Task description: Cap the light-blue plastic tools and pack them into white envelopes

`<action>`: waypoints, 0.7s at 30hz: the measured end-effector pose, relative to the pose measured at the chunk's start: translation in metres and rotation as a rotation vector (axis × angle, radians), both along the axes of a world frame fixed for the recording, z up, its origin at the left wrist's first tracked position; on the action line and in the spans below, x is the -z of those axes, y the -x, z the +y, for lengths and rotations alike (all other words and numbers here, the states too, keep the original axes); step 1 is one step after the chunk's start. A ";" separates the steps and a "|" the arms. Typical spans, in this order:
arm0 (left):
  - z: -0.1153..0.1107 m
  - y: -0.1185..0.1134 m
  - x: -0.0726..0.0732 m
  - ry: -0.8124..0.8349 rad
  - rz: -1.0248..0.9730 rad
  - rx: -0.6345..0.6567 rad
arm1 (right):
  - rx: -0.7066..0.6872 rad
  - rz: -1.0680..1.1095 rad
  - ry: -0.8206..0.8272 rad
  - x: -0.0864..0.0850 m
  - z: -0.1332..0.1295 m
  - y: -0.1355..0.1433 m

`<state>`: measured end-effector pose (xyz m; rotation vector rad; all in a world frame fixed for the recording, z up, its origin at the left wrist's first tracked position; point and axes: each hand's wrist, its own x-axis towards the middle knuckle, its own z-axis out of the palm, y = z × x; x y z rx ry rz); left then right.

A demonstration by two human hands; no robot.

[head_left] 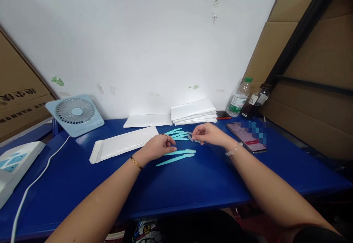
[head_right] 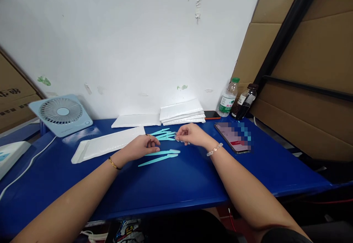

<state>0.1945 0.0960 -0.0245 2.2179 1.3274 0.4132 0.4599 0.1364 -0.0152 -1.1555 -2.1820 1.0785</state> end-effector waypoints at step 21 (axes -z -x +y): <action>0.011 0.014 -0.007 -0.222 0.103 -0.082 | 0.081 -0.275 -0.067 0.001 0.004 -0.015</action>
